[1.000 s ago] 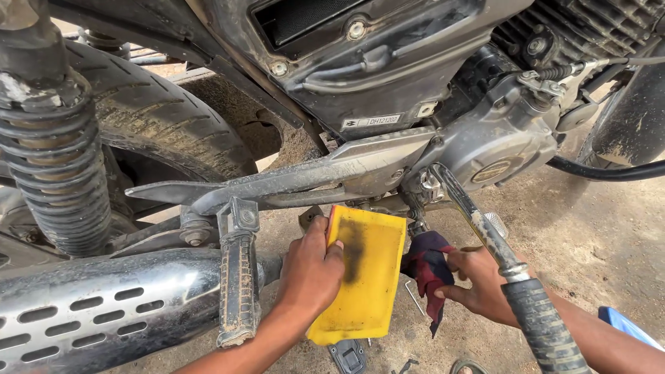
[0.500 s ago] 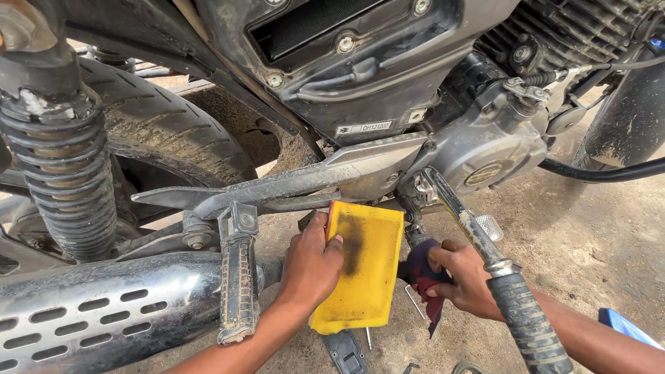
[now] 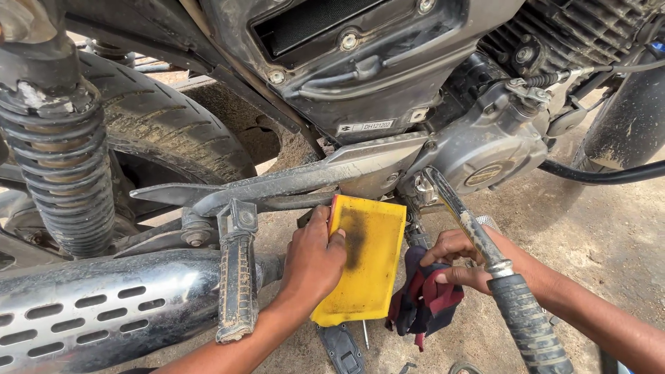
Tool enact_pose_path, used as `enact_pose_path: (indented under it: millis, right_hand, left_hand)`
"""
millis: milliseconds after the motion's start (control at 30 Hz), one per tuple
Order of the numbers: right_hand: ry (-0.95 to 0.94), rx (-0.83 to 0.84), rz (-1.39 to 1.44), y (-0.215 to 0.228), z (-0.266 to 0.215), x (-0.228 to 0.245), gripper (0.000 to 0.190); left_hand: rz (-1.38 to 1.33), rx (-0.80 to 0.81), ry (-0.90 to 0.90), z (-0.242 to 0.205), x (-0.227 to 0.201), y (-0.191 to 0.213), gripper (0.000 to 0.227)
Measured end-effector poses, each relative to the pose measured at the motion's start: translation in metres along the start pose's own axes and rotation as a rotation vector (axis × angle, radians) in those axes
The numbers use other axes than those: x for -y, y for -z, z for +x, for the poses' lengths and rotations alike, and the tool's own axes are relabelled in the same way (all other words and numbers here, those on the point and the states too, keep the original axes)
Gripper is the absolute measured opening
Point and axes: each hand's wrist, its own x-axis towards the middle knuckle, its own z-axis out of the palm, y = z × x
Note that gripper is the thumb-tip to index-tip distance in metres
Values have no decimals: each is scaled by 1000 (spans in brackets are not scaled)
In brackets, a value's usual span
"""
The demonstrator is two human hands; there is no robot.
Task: Remove, inspect, and clean the motorcycle air filter element and its housing.
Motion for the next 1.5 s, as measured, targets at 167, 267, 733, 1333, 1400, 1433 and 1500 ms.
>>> enact_pose_path:
  millis: [167,267,733,1333,1400,1433,1500]
  right_hand:
    - [302,-76,45,-5,1,-19,16]
    - [262,-19,267,-19,12,-40,16]
    - [228,-516,8,-47,30,45,22]
    - [172,464,-280,-116,24,-174,14]
    - [-236,316,-703,-105,41,-195,23]
    - [-234,316,-706,-107,53,-219,23]
    - [-354,248,-796,-108,82,-265,18]
  left_hand:
    - [21,48,59,-1,-7,1,31]
    - [39,65,60,0,-6,-2,31]
    - [84,128,-138,-12,-16,1,26]
    - [50,30,-150,-6,-12,1,33]
    - [70,33,-158,-6,-15,2,33]
    - [69,29,-158,-8,-16,3,33]
    - [95,36,-138,-9,-18,5,34]
